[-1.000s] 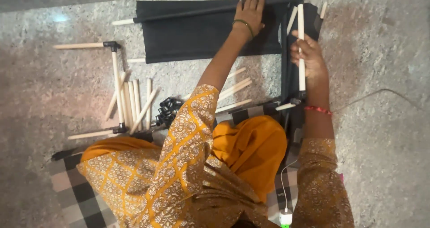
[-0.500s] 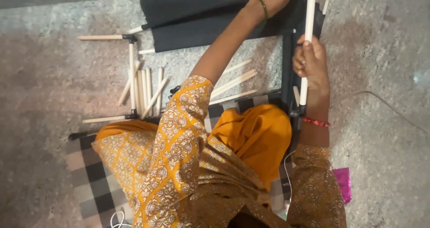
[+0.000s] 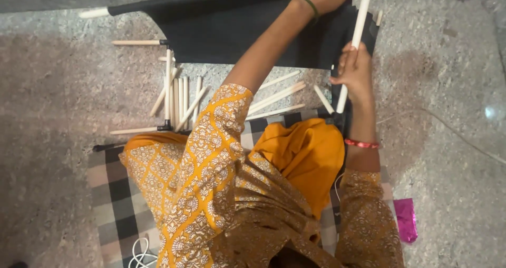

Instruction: The person assembles a small folding chair by connecting white plastic poles with black corner joints and attaching a black fabric seat. They insert poles into joints, secure the frame, and then attach the fabric to the frame.

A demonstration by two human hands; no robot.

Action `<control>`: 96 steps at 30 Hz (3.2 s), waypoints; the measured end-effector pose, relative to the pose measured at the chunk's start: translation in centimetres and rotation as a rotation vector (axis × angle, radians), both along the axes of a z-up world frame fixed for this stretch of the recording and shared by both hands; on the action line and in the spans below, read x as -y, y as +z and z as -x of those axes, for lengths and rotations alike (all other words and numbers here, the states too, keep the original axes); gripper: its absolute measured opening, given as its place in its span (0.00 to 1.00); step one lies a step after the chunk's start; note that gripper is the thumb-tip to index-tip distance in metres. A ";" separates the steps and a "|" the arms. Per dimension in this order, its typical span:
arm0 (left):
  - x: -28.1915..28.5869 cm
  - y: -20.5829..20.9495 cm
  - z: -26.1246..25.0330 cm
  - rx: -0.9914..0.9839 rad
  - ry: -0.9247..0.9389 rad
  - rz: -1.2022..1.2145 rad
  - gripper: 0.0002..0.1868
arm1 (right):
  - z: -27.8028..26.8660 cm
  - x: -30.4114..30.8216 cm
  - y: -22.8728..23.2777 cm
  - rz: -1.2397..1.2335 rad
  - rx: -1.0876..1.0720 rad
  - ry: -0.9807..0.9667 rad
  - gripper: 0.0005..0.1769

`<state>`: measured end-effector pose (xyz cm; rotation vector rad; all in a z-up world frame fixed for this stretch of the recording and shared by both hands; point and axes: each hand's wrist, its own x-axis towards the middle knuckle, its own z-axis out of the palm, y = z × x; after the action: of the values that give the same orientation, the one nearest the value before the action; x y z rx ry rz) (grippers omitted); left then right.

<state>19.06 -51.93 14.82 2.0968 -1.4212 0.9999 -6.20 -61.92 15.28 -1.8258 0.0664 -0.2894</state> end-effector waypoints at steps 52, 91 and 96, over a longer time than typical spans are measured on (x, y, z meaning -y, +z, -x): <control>-8.3 -1.3 8.3 -0.099 0.152 -0.137 0.21 | -2.7 2.1 -1.6 -0.472 -0.179 0.152 0.20; -10.3 -1.0 5.5 -0.145 0.092 -0.241 0.20 | -6.2 3.7 -2.3 -0.427 -0.292 0.260 0.21; -9.7 -0.1 5.1 -0.184 0.191 -0.135 0.22 | -7.6 1.2 -3.9 -0.332 0.004 0.045 0.22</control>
<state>13.97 -42.18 14.72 2.3918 -1.2470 0.7725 1.36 -63.12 11.41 -1.4955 0.0660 -0.2351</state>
